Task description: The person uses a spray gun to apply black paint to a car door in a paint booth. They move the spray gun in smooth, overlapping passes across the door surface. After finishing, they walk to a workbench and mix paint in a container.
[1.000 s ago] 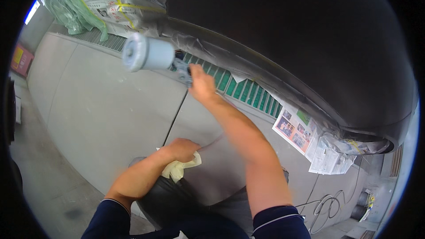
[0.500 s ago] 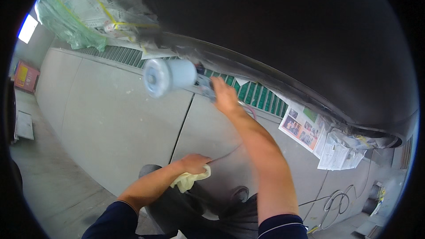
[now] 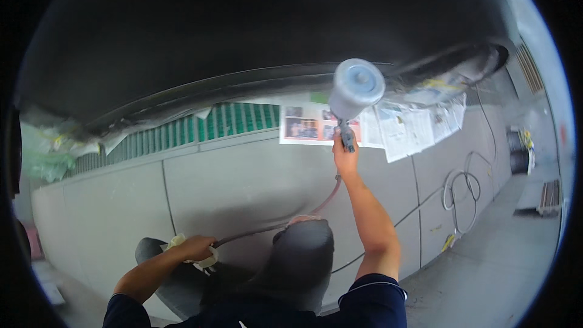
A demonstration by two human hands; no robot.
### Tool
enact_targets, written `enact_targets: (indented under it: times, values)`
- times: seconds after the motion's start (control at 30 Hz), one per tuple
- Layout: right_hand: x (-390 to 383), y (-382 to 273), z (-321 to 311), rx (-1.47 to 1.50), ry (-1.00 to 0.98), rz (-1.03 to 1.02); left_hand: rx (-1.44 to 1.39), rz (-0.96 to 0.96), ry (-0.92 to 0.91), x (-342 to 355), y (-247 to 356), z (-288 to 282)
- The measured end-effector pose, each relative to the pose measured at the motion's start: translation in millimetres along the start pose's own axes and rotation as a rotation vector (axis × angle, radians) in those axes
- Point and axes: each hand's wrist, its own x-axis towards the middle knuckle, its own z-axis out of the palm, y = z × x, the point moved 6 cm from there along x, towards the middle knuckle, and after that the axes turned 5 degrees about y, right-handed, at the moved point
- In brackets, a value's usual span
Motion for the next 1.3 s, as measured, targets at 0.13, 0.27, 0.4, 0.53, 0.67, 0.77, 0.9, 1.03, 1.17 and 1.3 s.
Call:
enact_targets:
  times: [0.13,0.27,0.4,0.53,0.67,0.77,0.9,1.03,1.17,1.3]
  values:
    - [67.5,27.9,-93.3,0.094,0.325,-0.019,-0.284,0.135,0.285,3.3,50.4,-60.4]
    - [110.8,31.7,-158.3,0.060,0.594,-0.158,-0.400,0.259,0.347,-7.3,96.6,-105.2]
    - [108.1,17.4,-130.3,0.308,0.589,0.022,-0.557,0.284,0.593,-50.1,73.9,-99.7]
    - [57.5,-25.7,-65.6,0.205,0.386,0.119,-0.963,0.181,0.769,-135.4,53.5,-162.0]
    - [-29.8,-75.6,43.6,0.193,0.170,0.089,-1.086,0.174,1.111,-212.3,-29.5,-159.8]
    - [-106.4,-102.1,143.5,0.253,-0.023,0.160,-1.162,0.104,1.298,-272.2,-97.1,-150.0]
    - [-188.6,-131.8,255.0,0.244,-0.262,0.211,-1.183,0.119,1.579,-339.6,-168.4,-140.5]
    - [-259.1,-183.2,384.1,0.277,-0.478,0.034,-1.228,0.071,1.717,-402.3,-232.8,-93.8]
    - [-319.8,-253.9,497.1,0.237,-0.671,-0.197,-1.216,-0.017,1.617,-435.0,-258.4,-34.5]
    - [-352.5,-312.5,570.4,0.230,-0.911,-0.331,-1.307,0.060,1.566,-441.2,-252.2,-9.7]
